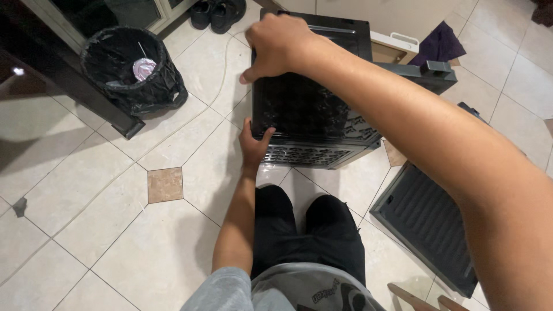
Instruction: The person assembles a stack of black plastic crates by hand, inserting beige drawer inserts and securing the lids. They repeatedly open and close the drawers and lids to check fit, then stack the assembled units on the floor.
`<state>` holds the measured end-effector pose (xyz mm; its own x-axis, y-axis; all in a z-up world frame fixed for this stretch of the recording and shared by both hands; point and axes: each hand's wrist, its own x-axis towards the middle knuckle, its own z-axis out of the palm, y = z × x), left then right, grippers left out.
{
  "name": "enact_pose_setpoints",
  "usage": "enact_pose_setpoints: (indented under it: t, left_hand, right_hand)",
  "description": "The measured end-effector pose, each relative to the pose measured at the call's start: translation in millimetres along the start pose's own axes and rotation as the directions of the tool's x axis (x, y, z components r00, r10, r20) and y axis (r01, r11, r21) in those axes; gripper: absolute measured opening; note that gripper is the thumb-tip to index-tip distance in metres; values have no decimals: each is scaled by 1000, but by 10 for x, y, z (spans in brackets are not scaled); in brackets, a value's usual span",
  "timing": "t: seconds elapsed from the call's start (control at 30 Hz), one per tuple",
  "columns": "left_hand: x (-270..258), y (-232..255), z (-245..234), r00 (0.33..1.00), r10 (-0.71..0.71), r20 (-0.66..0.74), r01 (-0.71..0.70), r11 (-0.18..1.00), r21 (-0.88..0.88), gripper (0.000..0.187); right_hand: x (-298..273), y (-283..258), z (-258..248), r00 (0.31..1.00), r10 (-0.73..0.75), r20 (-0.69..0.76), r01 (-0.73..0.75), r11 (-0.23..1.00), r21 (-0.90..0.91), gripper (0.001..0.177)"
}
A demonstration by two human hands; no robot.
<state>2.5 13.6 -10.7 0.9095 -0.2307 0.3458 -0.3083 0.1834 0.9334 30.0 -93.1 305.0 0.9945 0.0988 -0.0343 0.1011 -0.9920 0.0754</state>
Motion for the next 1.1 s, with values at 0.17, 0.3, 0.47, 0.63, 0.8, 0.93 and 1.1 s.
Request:
enact_pose_setpoints:
  t: [0.17, 0.3, 0.47, 0.63, 0.8, 0.93, 1.1]
  left_hand:
    - [-20, -7, -4, 999, 52, -4, -51, 998, 40, 44]
    - [-46, -45, 12, 995, 102, -19, -101, 994, 35, 47]
    - [-32, -148, 39, 992, 108, -63, -100, 988, 117, 51]
    - [-52, -246, 59, 993, 91, -81, -83, 991, 101, 55]
    - [-90, -314, 55, 994, 70, -85, -64, 995, 72, 57]
    - [-62, -257, 59, 997, -1, -77, 8, 996, 87, 56]
    - [-22, -119, 58, 997, -64, -54, 65, 998, 20, 47]
  right_hand:
    - [59, 69, 137, 992, -36, 124, 16, 986, 164, 68]
    - [-17, -30, 115, 946, 58, 320, -108, 984, 142, 67]
    - [-176, -165, 0, 973, 18, 231, -66, 977, 202, 57]
    - [-246, -191, -60, 964, 16, 266, -67, 980, 185, 57]
    - [-197, -149, -40, 954, -28, 299, -30, 982, 188, 57]
    - [-131, -92, 13, 959, -14, 285, -47, 977, 206, 53]
    - [74, 4, 38, 967, 33, 252, -79, 982, 173, 63]
